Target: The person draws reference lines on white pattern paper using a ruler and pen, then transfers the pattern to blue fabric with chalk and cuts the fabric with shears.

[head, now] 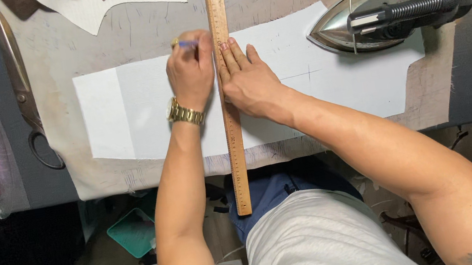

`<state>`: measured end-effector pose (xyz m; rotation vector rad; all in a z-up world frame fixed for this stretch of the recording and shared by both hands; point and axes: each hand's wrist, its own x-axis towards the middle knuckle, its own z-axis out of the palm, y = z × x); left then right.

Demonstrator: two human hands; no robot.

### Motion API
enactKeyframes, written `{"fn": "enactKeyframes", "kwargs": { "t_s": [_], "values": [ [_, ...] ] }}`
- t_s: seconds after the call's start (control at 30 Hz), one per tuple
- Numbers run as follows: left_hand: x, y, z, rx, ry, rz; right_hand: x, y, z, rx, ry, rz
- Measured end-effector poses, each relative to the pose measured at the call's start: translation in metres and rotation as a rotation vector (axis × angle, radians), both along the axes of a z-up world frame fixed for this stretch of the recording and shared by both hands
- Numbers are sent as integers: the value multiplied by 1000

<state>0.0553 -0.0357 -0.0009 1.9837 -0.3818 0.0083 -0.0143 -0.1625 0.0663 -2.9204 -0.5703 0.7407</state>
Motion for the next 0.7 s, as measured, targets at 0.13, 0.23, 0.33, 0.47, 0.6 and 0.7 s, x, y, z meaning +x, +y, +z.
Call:
{"fn": "enactKeyframes", "kwargs": {
  "t_s": [0.13,0.23,0.33,0.47,0.6,0.7],
  "values": [
    [-55,29,0,88,80,-59,-1,-2,-4,0,-11,9],
    [-69,41,14,64,75,-87,-1,-2,-4,11,-13,-7],
    [-55,34,-16,108,19,-96,-4,-2,-13,8,-32,3],
    [-1,2,-24,105,-44,-66,-10,-2,-41,-87,-88,45],
    [24,-10,-9,126,-141,-38,-13,-1,-52,-156,-119,64],
    [-5,3,14,13,-27,-97,-5,-3,-18,-14,-47,19]
  ]
}}
